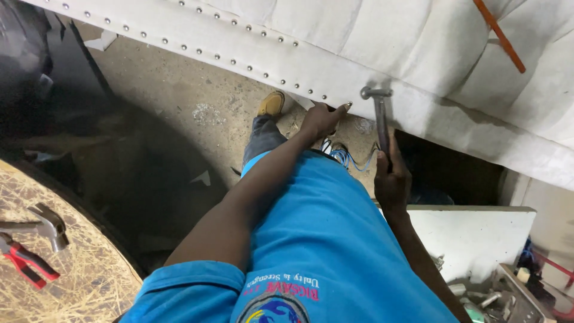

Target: Hammering decorative metal studs into the edge of a tufted headboard.

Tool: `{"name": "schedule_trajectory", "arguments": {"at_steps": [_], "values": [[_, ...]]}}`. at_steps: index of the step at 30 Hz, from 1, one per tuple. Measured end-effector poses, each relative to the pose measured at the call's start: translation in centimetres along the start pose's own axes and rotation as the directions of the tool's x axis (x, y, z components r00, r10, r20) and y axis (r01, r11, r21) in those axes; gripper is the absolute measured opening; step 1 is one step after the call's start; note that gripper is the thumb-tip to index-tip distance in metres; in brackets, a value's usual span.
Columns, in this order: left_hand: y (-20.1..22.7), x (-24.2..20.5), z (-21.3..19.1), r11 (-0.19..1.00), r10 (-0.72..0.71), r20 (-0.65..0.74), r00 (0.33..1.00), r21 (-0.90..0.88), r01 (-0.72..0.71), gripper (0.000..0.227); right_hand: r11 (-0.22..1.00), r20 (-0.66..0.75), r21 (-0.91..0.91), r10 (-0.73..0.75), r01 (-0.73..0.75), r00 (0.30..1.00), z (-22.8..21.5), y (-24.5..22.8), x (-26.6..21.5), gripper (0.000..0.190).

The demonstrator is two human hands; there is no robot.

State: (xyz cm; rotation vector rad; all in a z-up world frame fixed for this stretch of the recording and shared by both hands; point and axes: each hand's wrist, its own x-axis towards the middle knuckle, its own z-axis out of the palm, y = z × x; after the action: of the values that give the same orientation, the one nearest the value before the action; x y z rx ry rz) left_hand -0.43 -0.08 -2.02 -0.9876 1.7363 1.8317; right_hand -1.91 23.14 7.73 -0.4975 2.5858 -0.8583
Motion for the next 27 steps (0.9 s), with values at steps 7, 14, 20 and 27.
{"name": "schedule_trajectory", "arguments": {"at_steps": [7,14,20,27], "values": [[-1.8,0.9,0.0,0.997,0.059,-0.016,0.998,0.047,-0.058,0.084,0.996,0.012,0.056,0.074,-0.074,0.997,-0.8,-1.2,-0.4,0.049],[-5.3,4.7,-0.7,0.997,0.083,-0.047,0.995,0.002,-0.083,0.061,0.999,0.07,-0.035,0.042,-0.039,0.997,0.7,1.1,-0.2,0.049],[-5.6,5.1,-0.9,0.994,0.091,-0.097,0.991,-0.049,-0.096,0.058,0.993,-0.143,0.034,-0.11,0.116,0.984,1.9,3.8,-0.4,0.054],[-4.5,4.0,-0.8,0.991,0.022,-0.067,0.998,0.134,-0.013,0.059,0.998,-0.118,-0.043,-0.04,0.035,0.992,2.5,4.6,-1.5,0.05]]}}
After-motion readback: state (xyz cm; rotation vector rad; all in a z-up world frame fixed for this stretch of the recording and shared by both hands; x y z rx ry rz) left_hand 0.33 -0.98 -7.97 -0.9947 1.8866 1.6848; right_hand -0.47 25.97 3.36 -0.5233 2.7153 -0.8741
